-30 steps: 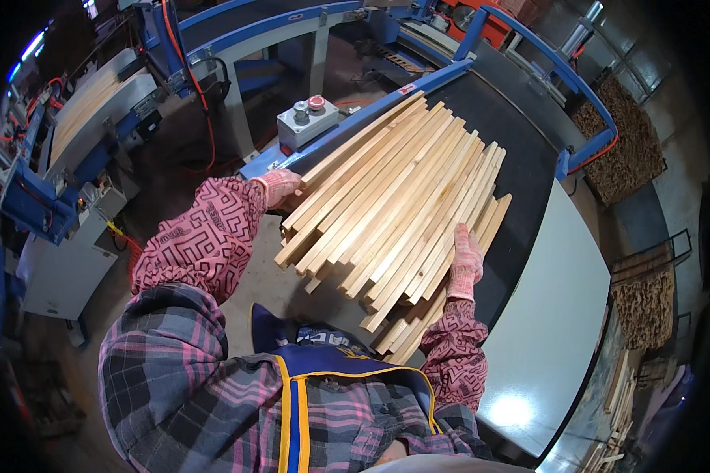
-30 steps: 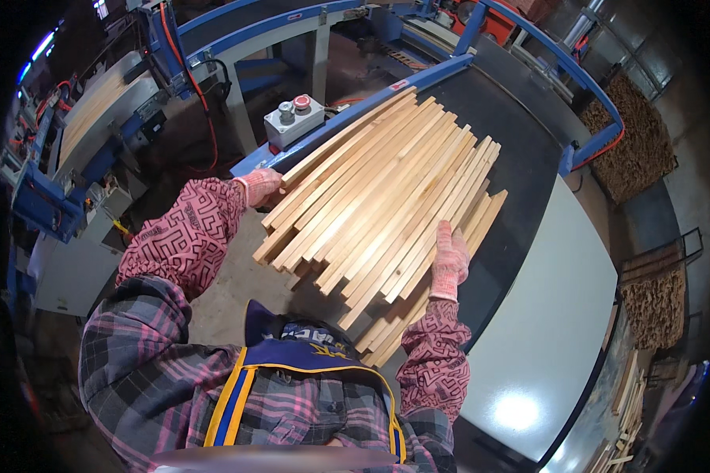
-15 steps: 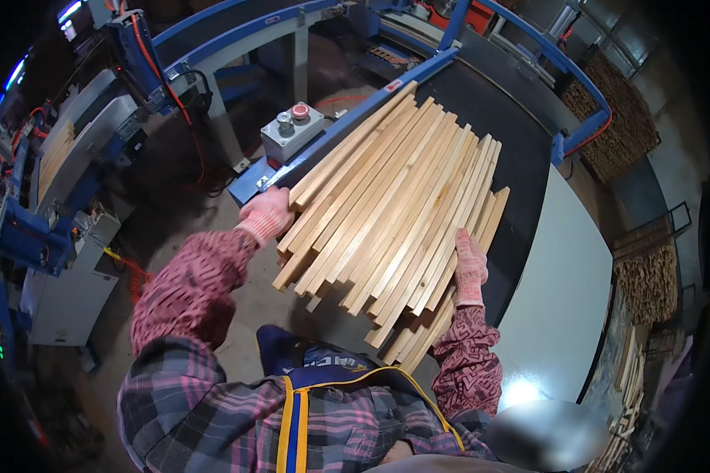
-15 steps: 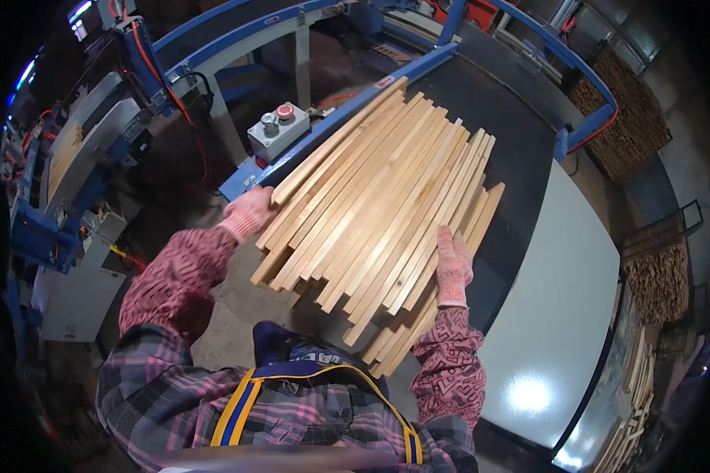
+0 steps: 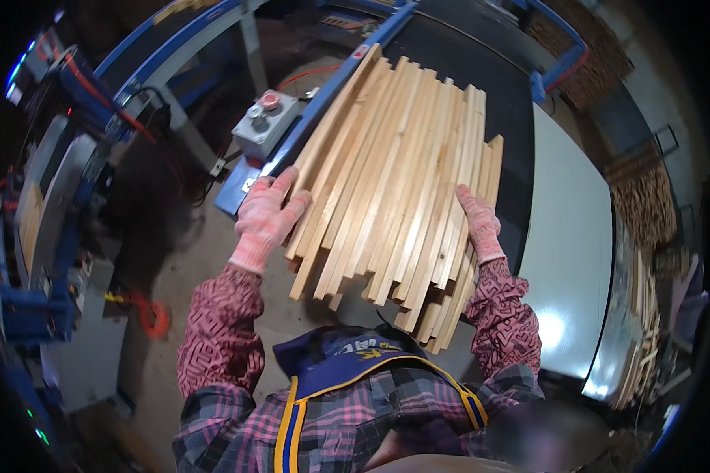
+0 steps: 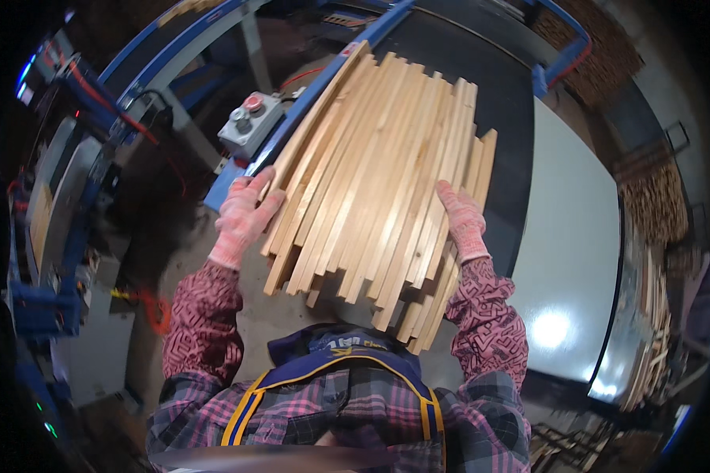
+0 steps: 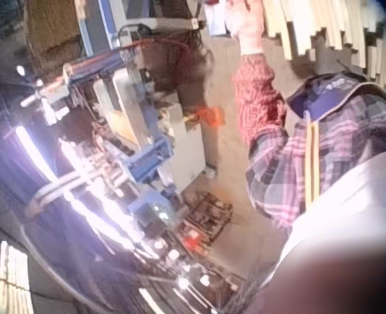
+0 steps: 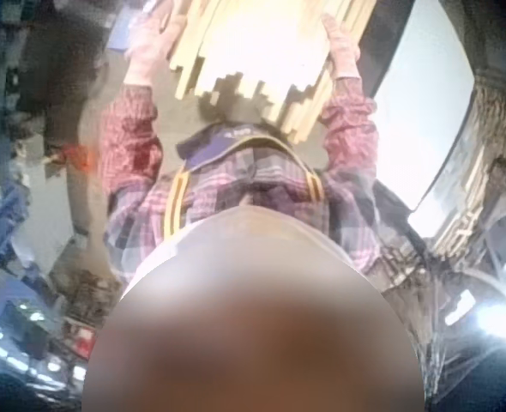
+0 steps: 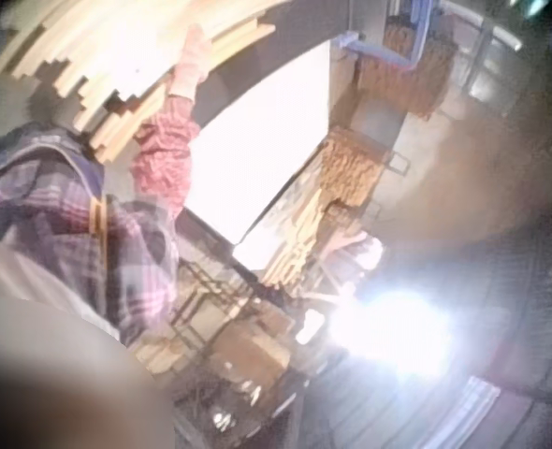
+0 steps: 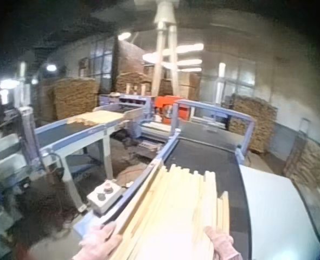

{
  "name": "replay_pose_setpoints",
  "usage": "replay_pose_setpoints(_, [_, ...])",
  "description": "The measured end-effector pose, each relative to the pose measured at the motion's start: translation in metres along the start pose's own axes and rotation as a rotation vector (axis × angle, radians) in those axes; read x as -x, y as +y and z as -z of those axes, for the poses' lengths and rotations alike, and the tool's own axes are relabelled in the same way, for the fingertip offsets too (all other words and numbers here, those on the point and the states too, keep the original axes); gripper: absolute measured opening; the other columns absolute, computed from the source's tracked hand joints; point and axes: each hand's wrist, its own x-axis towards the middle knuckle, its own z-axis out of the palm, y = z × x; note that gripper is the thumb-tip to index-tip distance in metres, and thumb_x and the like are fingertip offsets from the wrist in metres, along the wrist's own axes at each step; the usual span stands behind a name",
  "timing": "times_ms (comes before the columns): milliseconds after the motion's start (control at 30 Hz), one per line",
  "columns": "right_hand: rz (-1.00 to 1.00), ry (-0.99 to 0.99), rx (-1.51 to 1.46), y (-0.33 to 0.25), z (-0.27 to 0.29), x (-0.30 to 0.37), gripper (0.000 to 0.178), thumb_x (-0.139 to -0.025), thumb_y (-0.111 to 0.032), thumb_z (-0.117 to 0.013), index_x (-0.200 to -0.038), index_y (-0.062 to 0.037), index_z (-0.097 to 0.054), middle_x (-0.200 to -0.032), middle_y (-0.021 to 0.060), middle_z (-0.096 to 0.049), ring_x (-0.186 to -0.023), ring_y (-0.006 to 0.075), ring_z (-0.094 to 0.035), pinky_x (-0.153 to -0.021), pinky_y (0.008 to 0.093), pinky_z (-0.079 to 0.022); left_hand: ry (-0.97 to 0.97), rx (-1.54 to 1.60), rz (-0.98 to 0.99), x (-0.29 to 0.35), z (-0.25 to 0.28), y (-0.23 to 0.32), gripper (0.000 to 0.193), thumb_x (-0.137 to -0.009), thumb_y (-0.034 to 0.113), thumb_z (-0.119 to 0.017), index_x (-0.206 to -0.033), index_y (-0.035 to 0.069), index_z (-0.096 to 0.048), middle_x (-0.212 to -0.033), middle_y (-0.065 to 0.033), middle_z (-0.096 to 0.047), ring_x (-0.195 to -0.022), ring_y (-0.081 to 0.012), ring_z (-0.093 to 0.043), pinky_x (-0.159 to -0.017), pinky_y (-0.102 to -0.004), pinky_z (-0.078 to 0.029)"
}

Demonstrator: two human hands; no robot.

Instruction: The person repeatedly gathers thin wooden planks from a metal table, aligns them into neat stacks, and places them onto a conveyor belt. The person also moves between the table and the conveyor, occasionally adjusting the stacks.

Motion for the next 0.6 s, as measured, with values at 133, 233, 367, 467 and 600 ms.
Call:
replay_pose_setpoints(133, [0.235, 0.107, -0.152, 0.01, -0.009, 0.0, 0.046, -0.103, -0.037, -0.043, -0.136, -0.0089, -0.057, -0.135, 0.0151, -0.059, -0.126, 0.0305, -0.055, -0.103, 0.0382, -0.044, -0.16, 0.863, 0.07, -0.014, 0.017, -0.002, 0.032, -0.096, 0.027, -0.067, -0.115, 0.002, -0.066, -0.096, -0.0003, -0.066, -0.082, -0.0096, -0.06, -0.078, -0.0257, -0.051])
replay_pose_setpoints(233, [-0.054, 0.193, -0.789, 0.021, -0.018, 0.003, 0.04, -0.101, -0.029, -0.055, -0.137, -0.0118, -0.058, -0.134, 0.0093, -0.062, -0.111, 0.0213, -0.063, -0.088, 0.0319, -0.052, -0.233, 0.761, 0.136, -0.054, 0.018, 0.006, 0.035, -0.097, 0.027, -0.065, -0.123, 0.003, -0.064, -0.096, -0.0002, -0.065, -0.087, -0.0096, -0.06, -0.082, -0.0248, -0.049])
replay_pose_setpoints(367, [0.138, 0.483, -0.95, 0.009, -0.044, 0.001, 0.047, -0.101, -0.028, -0.057, -0.142, -0.0047, -0.051, -0.135, 0.0106, -0.059, -0.117, 0.0185, -0.058, -0.1, 0.0298, -0.046, -0.042, 0.838, -0.02, -0.087, -0.036, -0.002, 0.052, -0.089, 0.015, -0.072, -0.136, 0.002, -0.054, -0.121, -0.0076, -0.063, -0.11, -0.0162, -0.059, -0.096, -0.0296, -0.047])
replay_pose_setpoints(467, [0.209, 0.46, -1.14, -0.03, -0.038, 0.013, 0.052, -0.102, -0.026, -0.057, -0.146, -0.0025, -0.044, -0.138, 0.0137, -0.055, -0.12, 0.0214, -0.056, -0.104, 0.0311, -0.044, -0.027, 1.065, -0.122, -0.093, -0.062, -0.01, 0.057, -0.089, 0.009, -0.07, -0.141, 0.005, -0.05, -0.131, -0.0071, -0.056, -0.118, -0.0168, -0.054, -0.102, -0.0322, -0.044])
replay_pose_setpoints(600, [0.135, 0.136, -1.64, -0.061, -0.019, 0.032, 0.056, -0.1, -0.026, -0.056, -0.149, -0.0055, -0.037, -0.137, 0.0182, -0.054, -0.112, 0.028, -0.064, -0.092, 0.0409, -0.057, -0.088, 1.497, -0.077, -0.097, -0.078, 0.002, 0.059, -0.089, 0.003, -0.067, -0.144, 0.007, -0.047, -0.136, -0.0066, -0.051, -0.123, -0.017, -0.05, -0.105, -0.0326, -0.042])
